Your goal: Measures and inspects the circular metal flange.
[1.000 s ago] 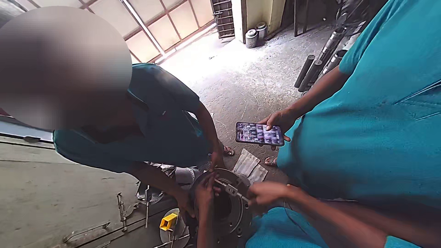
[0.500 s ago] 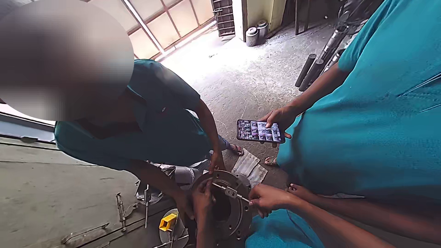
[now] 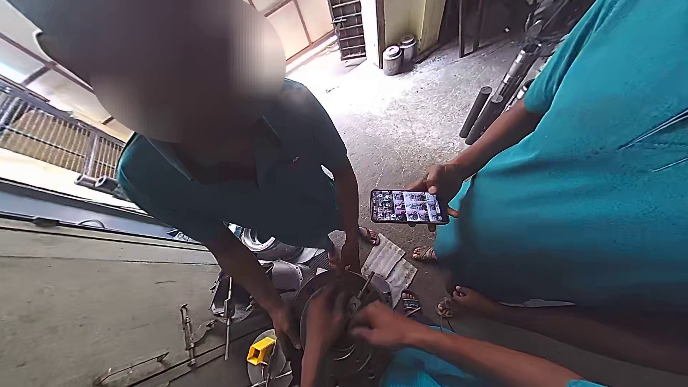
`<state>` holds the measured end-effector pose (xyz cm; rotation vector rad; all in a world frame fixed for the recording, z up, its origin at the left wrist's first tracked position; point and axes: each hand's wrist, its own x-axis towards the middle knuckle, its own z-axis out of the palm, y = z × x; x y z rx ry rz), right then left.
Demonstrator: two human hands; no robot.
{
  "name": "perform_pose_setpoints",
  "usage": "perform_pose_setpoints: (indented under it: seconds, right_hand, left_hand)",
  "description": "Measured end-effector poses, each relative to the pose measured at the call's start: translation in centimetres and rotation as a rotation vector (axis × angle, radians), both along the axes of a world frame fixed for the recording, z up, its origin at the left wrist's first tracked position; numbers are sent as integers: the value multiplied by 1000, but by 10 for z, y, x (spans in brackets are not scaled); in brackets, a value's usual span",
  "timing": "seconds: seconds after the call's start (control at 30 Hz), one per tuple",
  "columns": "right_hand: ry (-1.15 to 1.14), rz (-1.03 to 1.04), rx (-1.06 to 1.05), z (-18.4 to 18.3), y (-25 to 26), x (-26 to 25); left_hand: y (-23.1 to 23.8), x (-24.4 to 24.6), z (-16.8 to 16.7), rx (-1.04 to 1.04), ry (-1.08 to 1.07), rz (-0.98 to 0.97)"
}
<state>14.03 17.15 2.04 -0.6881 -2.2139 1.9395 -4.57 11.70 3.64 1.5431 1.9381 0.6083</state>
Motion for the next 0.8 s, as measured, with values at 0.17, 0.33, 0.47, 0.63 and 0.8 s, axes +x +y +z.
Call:
perform_pose_setpoints:
  seconds: [0.17, 0.33, 0.47, 0.63, 0.8]
  right_hand:
    - [39, -65, 750, -31, 77, 21]
    - [125, 135, 686, -38, 113, -3]
    - [-321, 239, 585, -2, 85, 21]
    - [-520, 184, 473, 12, 15, 41]
    - [-449, 181, 491, 7, 57, 39]
  left_hand:
    - [-98, 22, -6, 14, 19, 173]
    - [-101, 67, -3, 65, 232, 230]
    - [-87, 27, -9, 138, 401, 229]
    - [-36, -26, -35, 329, 562, 150]
    - [-64, -1, -25, 293, 472, 235]
